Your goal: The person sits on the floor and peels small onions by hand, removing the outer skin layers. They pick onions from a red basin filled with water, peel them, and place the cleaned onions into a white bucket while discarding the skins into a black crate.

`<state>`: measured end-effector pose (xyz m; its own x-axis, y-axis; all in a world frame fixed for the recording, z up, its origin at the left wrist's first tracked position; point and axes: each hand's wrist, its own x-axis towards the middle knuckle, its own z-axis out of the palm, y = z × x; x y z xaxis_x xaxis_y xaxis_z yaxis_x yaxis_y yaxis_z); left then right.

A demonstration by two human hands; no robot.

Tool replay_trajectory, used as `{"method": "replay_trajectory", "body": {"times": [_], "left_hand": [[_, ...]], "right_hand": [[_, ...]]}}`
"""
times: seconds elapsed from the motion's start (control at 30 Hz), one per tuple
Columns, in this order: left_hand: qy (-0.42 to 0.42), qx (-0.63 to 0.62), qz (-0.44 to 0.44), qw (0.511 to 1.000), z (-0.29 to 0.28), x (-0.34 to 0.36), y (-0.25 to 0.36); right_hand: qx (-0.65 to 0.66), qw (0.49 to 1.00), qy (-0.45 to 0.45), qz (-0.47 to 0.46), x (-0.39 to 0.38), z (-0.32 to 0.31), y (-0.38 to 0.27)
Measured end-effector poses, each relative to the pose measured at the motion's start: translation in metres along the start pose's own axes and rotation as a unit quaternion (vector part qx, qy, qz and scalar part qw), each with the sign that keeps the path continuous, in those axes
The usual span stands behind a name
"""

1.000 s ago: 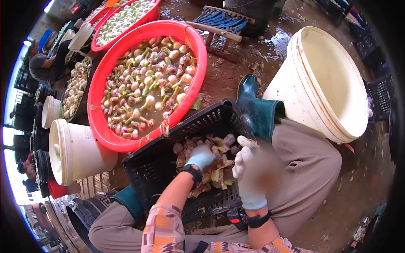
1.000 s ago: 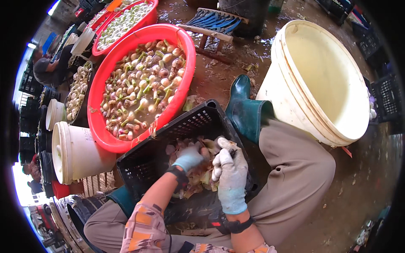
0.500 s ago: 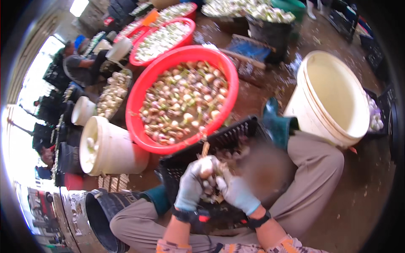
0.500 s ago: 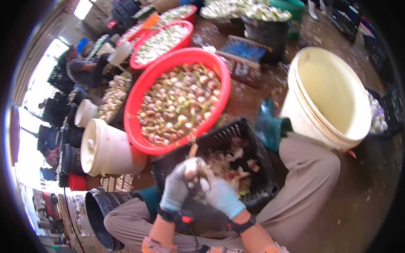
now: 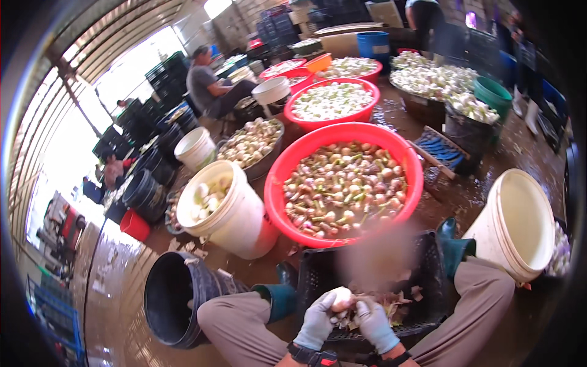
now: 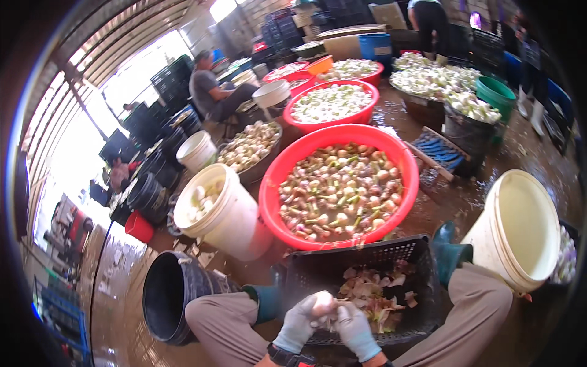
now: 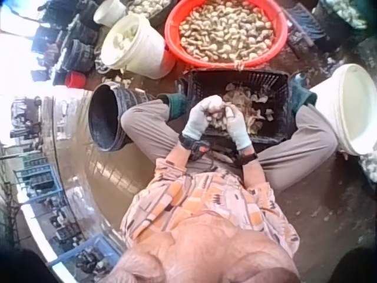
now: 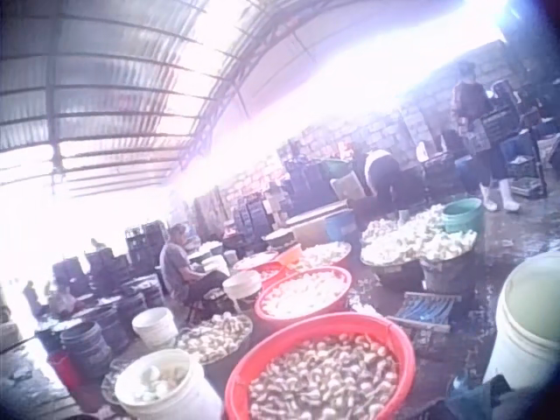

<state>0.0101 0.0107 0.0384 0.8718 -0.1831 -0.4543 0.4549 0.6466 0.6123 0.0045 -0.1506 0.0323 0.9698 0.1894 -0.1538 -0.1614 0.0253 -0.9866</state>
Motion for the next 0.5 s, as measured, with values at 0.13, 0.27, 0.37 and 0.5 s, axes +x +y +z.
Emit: {"method": "replay_trajectory", "body": {"times": [0.13,0.27,0.37,0.5], "left_hand": [[-0.013,-0.029,-0.012,0.999,-0.017,-0.014,0.003],[0.003,-0.043,-0.05,0.998,-0.022,-0.005,-0.005],[-0.038,-0.053,-0.059,0.996,-0.008,-0.003,-0.005],[0.07,0.203,0.029,0.976,0.002,-0.005,-0.004]], "right_hand": [[0.158,0.953,-0.116,0.231,0.0,-0.034,-0.022],[-0.295,0.95,-0.022,-0.097,0.004,-0.03,-0.028],[-0.236,0.969,-0.036,-0.058,0.001,-0.018,-0.006],[-0.181,0.98,-0.084,0.02,0.009,-0.023,0.002]]}}
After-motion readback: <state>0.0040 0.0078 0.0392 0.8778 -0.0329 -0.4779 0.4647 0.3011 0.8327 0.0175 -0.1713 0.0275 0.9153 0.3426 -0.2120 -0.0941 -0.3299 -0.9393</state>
